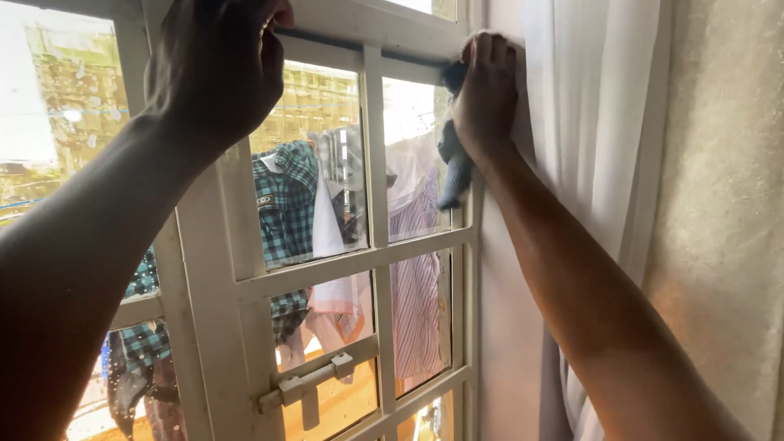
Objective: The person wipes the interior surface of a multi-pane window using a cloth. They systematically clean each pane and the white frame, moving from the upper left toward the lower right. The view outside shows hanging laundry and a wall.
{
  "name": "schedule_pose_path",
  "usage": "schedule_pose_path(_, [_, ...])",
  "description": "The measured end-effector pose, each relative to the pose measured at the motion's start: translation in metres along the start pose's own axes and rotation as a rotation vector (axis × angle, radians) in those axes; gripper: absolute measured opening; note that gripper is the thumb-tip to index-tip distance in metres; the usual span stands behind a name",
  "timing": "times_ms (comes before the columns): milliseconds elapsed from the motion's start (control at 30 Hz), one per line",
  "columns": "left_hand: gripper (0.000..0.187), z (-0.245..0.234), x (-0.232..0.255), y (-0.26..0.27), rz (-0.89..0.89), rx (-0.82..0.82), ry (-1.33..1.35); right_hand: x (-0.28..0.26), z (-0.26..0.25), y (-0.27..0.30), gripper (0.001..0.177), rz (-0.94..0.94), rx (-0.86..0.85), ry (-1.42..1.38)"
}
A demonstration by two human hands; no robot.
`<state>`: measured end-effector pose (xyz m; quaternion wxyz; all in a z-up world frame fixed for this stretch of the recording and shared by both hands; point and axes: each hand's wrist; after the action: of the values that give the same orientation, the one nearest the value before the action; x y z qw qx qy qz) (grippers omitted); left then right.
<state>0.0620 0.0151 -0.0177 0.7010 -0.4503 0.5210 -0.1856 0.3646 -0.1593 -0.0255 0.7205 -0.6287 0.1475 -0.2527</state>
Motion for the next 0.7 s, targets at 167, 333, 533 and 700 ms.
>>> schedule_pose_path(167, [0.018,0.008,0.001,0.0,0.012,0.05,0.005,0.0,0.009,0.009,0.037,0.048,0.106,-0.026])
schedule_pose_path(333, [0.012,0.004,0.002,0.003,-0.049,-0.008,0.01,-0.03,-0.01,0.066,0.049,0.011,0.058,-0.097])
schedule_pose_path(533, [0.014,0.009,-0.001,0.006,-0.062,-0.024,-0.024,-0.036,-0.018,0.113,0.042,0.039,-0.07,-0.151])
schedule_pose_path(700, [0.017,0.0,0.005,0.004,-0.125,-0.092,0.069,-0.011,0.028,0.021,0.063,0.217,0.049,-0.164])
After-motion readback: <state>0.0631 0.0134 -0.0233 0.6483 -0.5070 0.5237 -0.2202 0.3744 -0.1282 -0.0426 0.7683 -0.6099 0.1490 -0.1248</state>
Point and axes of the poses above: each hand's wrist, its own y-axis away from the middle knuckle, its own z-axis out of the palm, x = y × z, and after that the axes turned 9 degrees about -x, right-handed
